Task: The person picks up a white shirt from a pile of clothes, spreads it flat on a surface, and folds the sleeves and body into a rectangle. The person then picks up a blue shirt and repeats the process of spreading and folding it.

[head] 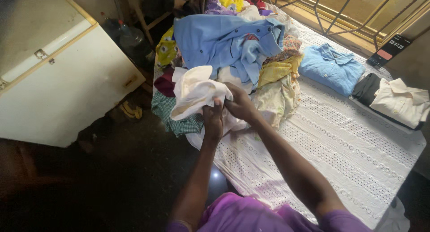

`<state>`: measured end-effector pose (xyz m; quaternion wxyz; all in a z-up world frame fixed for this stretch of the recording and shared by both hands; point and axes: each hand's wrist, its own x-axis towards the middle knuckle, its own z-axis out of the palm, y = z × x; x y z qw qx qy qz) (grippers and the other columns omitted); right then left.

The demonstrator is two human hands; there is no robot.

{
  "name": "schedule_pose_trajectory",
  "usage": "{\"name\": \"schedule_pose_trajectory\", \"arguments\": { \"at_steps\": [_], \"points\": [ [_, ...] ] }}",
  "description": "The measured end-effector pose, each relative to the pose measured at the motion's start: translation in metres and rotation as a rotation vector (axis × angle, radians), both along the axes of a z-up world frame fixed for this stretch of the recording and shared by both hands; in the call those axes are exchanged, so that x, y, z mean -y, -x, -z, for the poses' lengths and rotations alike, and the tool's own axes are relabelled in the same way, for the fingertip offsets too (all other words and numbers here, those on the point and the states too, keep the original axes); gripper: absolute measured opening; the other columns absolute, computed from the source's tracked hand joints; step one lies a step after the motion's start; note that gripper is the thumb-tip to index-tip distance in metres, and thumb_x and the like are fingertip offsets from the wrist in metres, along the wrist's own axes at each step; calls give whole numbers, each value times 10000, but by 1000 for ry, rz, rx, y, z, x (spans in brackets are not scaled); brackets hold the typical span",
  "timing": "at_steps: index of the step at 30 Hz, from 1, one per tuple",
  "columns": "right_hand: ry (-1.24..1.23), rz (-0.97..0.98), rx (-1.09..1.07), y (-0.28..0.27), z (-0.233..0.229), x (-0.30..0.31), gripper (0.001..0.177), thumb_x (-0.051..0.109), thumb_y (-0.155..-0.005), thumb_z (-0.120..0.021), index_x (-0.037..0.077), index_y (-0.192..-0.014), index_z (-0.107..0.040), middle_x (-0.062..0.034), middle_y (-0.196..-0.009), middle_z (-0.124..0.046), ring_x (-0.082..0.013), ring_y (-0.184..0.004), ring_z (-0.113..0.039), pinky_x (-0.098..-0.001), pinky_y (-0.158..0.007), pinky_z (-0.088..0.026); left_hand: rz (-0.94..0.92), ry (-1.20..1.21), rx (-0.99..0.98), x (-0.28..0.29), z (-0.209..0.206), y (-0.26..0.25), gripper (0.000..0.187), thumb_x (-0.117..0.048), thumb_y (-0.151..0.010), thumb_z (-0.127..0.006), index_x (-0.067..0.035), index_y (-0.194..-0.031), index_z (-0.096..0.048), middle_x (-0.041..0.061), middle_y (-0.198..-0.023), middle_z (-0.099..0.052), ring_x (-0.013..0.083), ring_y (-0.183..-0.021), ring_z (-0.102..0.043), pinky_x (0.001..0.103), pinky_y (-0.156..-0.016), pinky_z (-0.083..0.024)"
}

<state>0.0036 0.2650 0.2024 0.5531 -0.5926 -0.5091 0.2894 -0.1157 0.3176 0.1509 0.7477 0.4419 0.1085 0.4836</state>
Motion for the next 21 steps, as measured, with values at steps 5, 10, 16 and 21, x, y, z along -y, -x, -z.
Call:
{"name": "schedule_pose_trajectory", "arguments": {
  "at_steps": [5, 10, 16, 21],
  "points": [
    [-299, 97, 299, 67, 2, 61, 474, 28, -893, -681, 19, -1361, -609, -179, -1419, -582, -301, -1349, -556, -387, -1116, -457, -97, -43, -127, 39, -10, 18, 450, -157, -968, -718, 33, -1332, -532, 91, -1178, -635, 175, -1067, -603, 337, -898, -489],
    [-258, -35, 322, 76, 40, 113, 420, 51, -908, -741, 0, -1305, -617, -194, -1367, -609, -300, -1304, -582, -395, -1083, -462, -172, 56, -159, 56, -12, 52, 241, -80, -979, -657, 52, -1180, -651, 98, -1134, -697, 201, -1034, -660, 352, -912, -513],
    [-140, 32, 188, 73, 73, 139, 210, 63, -934, -723, 16, -1129, -785, -101, -990, -766, -213, -967, -691, -310, -894, -539, -115, 54, -103, 92, -1, 85, 273, -48, -967, -671, 59, -1216, -647, 98, -1167, -685, 201, -1068, -647, 355, -946, -501],
    [-372, -196, -489, 85, 68, 129, 182, 42, -1066, -636, 28, -1246, -647, -110, -1258, -717, -252, -1200, -708, -444, -1120, -592, -299, -49, -179, 107, -5, 142, 334, -41, -925, -679, 35, -1245, -618, 94, -1203, -670, 202, -1099, -650, 354, -982, -517]
  ]
}}
